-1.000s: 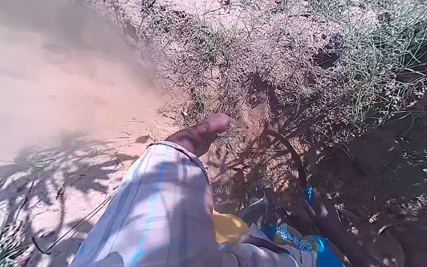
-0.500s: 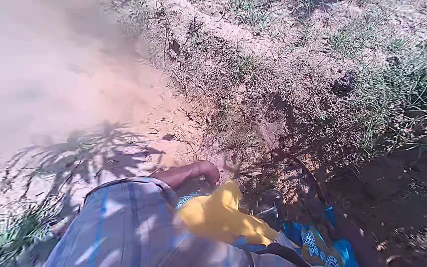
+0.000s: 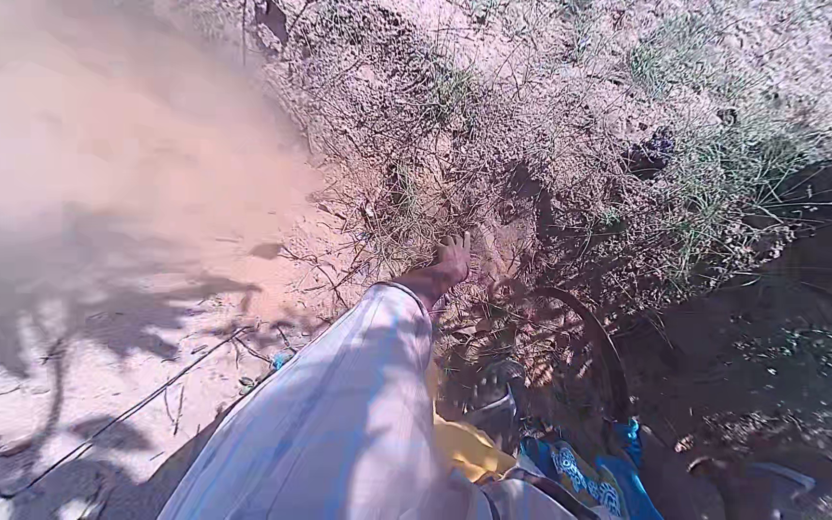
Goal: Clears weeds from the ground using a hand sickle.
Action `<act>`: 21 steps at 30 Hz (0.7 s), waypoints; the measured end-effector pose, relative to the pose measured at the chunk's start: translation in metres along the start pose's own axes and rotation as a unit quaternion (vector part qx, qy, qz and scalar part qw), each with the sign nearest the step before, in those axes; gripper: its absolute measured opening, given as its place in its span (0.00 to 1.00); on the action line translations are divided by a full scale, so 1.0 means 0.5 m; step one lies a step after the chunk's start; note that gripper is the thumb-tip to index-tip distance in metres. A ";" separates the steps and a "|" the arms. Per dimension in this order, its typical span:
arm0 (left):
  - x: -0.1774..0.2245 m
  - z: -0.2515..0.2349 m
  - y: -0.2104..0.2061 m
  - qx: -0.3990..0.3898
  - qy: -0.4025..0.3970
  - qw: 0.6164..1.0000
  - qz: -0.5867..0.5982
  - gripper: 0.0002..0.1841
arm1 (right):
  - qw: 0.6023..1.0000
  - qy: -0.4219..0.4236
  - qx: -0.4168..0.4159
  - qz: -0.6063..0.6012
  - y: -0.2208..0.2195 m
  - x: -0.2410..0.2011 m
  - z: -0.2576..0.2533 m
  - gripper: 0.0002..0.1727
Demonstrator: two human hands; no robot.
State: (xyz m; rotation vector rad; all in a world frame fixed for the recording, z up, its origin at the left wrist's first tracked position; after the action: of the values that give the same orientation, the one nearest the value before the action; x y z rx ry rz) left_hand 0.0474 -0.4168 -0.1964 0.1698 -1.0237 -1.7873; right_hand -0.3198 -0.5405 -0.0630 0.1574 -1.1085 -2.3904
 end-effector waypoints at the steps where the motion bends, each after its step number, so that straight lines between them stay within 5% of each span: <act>1: -0.033 -0.032 -0.036 0.006 0.004 1.000 -0.014 0.38 | 0.997 0.046 0.059 -0.036 -0.002 -0.001 -0.011 0.29; 4: -0.096 -0.053 -0.055 0.022 -0.059 0.995 -0.073 0.15 | 0.959 0.195 0.171 -0.116 0.016 -0.060 -0.066 0.28; 8: -0.126 -0.035 -0.023 -0.008 -0.091 0.989 -0.112 0.14 | 0.963 0.219 0.103 -0.121 0.081 -0.276 -0.124 0.30; 11: -0.114 -0.030 -0.014 -0.039 -0.061 0.989 -0.126 0.14 | 0.982 0.177 0.030 -0.054 0.038 -0.381 -0.187 0.30; 15: -0.108 -0.018 -0.038 -0.030 -0.092 0.990 -0.102 0.14 | 0.991 0.135 0.004 -0.004 -0.089 -0.252 -0.212 0.31; 19: -0.097 0.030 -0.028 -0.069 -0.091 0.991 -0.062 0.15 | 0.989 0.061 -0.119 0.066 -0.060 -0.099 -0.087 0.33; 21: -0.091 0.033 -0.023 -0.079 -0.088 0.992 -0.051 0.15 | 0.991 0.083 -0.094 0.055 -0.063 -0.048 -0.062 0.34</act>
State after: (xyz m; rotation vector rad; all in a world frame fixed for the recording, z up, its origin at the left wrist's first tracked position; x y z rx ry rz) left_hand 0.0517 -0.3686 -0.2092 -0.0362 -1.0062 -1.9948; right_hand -0.3016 -0.5332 -0.1094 0.2200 -0.7908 -2.3208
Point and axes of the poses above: each hand's wrist, its own z-axis away from the middle knuckle, its own y-axis out of the back of the hand, x = y × z, the point moved 2 cm from there along -z, towards the middle knuckle, and after that the axes turned 6 degrees about -y, right-handed, at the moved point
